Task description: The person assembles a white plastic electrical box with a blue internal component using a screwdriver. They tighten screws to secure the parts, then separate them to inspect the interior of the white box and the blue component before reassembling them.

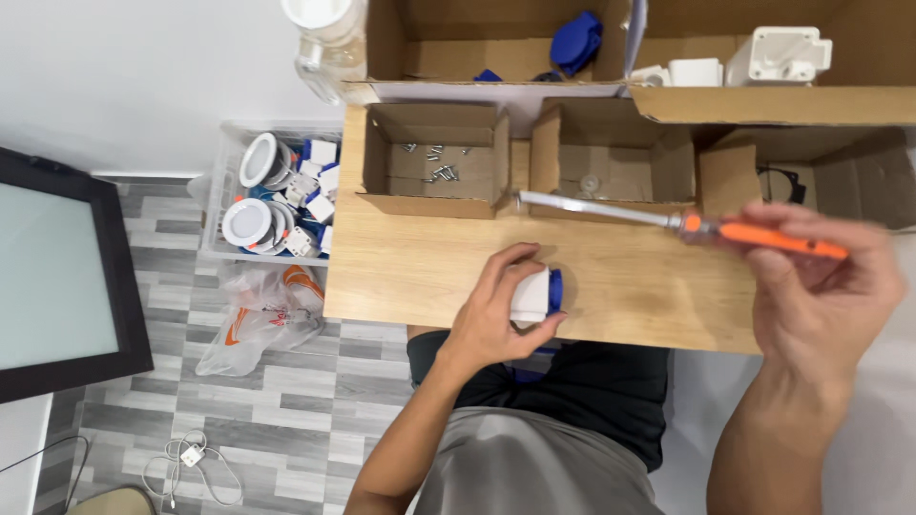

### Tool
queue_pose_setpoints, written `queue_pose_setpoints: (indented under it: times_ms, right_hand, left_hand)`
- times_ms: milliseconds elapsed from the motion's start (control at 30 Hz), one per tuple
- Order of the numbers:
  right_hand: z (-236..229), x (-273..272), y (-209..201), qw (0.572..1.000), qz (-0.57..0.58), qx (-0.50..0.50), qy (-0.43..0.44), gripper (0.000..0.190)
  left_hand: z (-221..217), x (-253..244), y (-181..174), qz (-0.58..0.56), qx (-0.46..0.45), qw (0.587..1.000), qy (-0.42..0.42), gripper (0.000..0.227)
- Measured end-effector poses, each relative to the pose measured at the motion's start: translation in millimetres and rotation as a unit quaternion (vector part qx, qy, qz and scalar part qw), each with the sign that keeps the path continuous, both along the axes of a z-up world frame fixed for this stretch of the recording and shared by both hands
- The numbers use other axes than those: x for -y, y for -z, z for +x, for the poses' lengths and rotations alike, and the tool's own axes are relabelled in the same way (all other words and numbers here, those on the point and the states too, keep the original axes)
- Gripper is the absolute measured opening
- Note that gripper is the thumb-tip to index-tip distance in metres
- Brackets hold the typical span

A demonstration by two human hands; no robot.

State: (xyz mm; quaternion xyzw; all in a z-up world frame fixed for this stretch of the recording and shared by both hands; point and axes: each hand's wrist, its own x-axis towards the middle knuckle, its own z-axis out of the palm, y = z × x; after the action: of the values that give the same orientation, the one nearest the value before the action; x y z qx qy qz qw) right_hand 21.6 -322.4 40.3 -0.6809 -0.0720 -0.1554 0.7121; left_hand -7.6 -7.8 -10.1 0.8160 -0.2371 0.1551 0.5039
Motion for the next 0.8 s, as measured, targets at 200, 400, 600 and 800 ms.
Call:
queue_pose_setpoints:
  times_ms: [200,400,600,800]
  right_hand:
    - [49.1,-67.1,-21.7,0.986,-0.035,0.153,0.048,0.047]
    - [65.5,-95.5,-16.0,0.979,-0.145,0.135,-0.050,0.025]
    - [55.2,-61.2,-1.2,0.984,-0.098,0.150,0.012,0.023]
    - [8.0,-18.8,29.9,0.998,-0.021,0.059,0.026,0.034]
  left_hand:
    - [-0.1,-0.8,-0.4,-0.026,-0.024,0.999,-0.006,0.061]
    - [2.1,-2.1,0.0,-0.027,-0.089,0.996,-0.008,0.086]
    - [5.2,-2.2,-7.2,-0.046,-0.097,0.994,0.004,0.071]
    - [5.7,-3.0,-5.2,-0.035,-0.094,0.994,0.045,0.064]
